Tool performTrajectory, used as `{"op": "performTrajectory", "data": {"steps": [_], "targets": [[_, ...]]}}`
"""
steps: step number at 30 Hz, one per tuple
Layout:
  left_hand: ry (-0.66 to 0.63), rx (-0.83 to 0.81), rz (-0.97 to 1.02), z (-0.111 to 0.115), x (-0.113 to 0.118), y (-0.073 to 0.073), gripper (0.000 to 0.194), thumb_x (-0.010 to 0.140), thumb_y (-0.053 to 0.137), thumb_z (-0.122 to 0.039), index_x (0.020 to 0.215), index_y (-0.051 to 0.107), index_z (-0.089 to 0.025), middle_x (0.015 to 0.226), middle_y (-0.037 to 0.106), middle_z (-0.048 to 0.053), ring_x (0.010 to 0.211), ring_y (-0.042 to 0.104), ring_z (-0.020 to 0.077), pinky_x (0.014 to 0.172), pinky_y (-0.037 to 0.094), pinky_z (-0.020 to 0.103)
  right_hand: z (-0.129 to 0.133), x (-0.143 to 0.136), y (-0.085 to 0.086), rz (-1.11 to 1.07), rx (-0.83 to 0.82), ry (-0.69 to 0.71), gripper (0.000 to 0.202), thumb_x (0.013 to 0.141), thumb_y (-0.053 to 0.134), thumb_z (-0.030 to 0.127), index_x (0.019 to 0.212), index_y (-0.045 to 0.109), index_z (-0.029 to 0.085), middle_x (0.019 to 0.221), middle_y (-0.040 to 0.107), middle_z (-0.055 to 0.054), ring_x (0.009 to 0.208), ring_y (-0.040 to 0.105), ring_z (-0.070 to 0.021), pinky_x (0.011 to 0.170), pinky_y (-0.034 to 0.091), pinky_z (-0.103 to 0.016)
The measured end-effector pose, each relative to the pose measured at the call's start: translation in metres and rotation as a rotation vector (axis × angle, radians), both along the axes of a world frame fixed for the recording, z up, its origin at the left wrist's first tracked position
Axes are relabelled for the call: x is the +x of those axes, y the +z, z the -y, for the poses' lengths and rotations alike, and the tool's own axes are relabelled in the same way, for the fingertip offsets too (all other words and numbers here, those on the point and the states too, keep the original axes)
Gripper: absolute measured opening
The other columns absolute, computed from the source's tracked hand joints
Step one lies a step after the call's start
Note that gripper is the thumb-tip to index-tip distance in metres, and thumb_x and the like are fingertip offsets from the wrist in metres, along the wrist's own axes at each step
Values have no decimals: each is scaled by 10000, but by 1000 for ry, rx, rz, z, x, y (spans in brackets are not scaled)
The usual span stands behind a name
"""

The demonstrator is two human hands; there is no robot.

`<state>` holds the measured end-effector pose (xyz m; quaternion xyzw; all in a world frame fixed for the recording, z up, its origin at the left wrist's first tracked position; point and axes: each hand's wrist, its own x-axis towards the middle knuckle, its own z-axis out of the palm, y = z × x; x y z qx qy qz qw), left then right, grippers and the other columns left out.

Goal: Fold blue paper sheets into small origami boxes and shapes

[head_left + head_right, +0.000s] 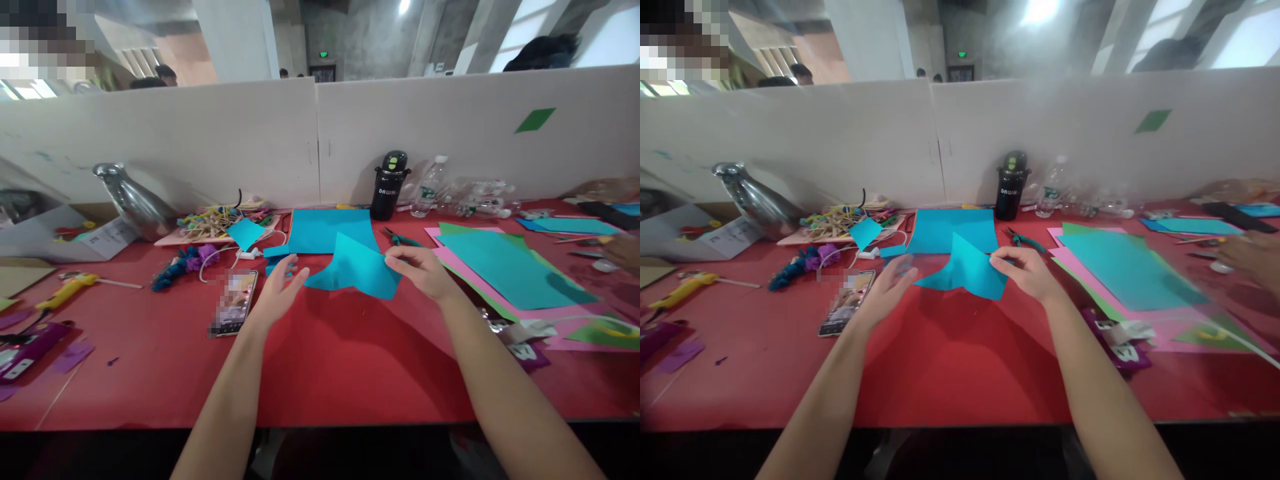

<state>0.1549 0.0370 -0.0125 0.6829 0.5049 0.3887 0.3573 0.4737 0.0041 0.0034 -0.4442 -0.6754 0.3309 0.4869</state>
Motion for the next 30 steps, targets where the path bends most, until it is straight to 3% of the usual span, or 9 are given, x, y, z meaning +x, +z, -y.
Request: {"op": "performTrajectory", "data": {"steps": [2, 5, 10, 13, 18, 25, 30], "targets": [[-3, -63, 88, 1, 3, 0, 645, 913, 567, -541, 1461, 424, -233, 1559, 416, 117, 1398, 441, 272, 1103, 416, 390, 1, -5, -3, -50, -25, 72, 155, 884, 691, 362, 815, 718, 226, 818, 636, -16, 777, 541, -171, 722, 440, -308], [-16, -136, 172, 4, 5, 4, 656, 902, 593, -538, 1459, 432, -231, 1577, 394, 119, 1441, 389, 286, 1143, 374, 390, 3, -5, -8, -207, -77, 141, 110, 839, 743, 361, 863, 753, 254, 879, 677, -29, 831, 581, -194, 747, 471, -331], [-143, -205, 287, 7, 5, 11, 626, 847, 658, -561, 1349, 544, -206, 1405, 588, 136, 1293, 550, 307, 1048, 461, 404, 5, -10, -8, -541, -283, 149, 201, 717, 829, 429, 760, 721, 264, 731, 619, 10, 636, 530, -148, 588, 434, -287], [-247, -281, 368, 8, 4, 10, 559, 820, 707, -536, 1254, 611, -198, 1267, 677, 128, 1178, 623, 299, 965, 507, 392, 3, -19, -6, -601, -395, 78, 221, 681, 844, 409, 752, 709, 249, 670, 577, 31, 582, 487, -120, 543, 385, -256], [-325, -361, 416, 7, 0, 5, 379, 790, 768, -445, 1053, 682, -186, 1048, 739, 86, 943, 695, 260, 824, 550, 376, -2, -22, -9, -420, -433, 75, 182, 719, 800, 372, 721, 715, 211, 638, 574, 29, 579, 475, -114, 544, 355, -255], [-315, -280, 190, 6, 1, 2, 336, 807, 725, -478, 968, 704, -184, 923, 737, 58, 827, 688, 232, 697, 540, 320, -2, -10, -6, -9, -441, 260, 251, 846, 695, 433, 883, 771, 197, 934, 735, -56, 849, 625, -195, 768, 460, -316], [-383, -308, 127, 11, 6, 2, 333, 817, 700, -486, 961, 712, -186, 940, 750, 70, 845, 699, 246, 726, 555, 344, 1, -22, -4, 188, -445, 386, 276, 861, 672, 459, 868, 762, 198, 833, 706, -33, 741, 581, -169, 688, 445, -299]]}}
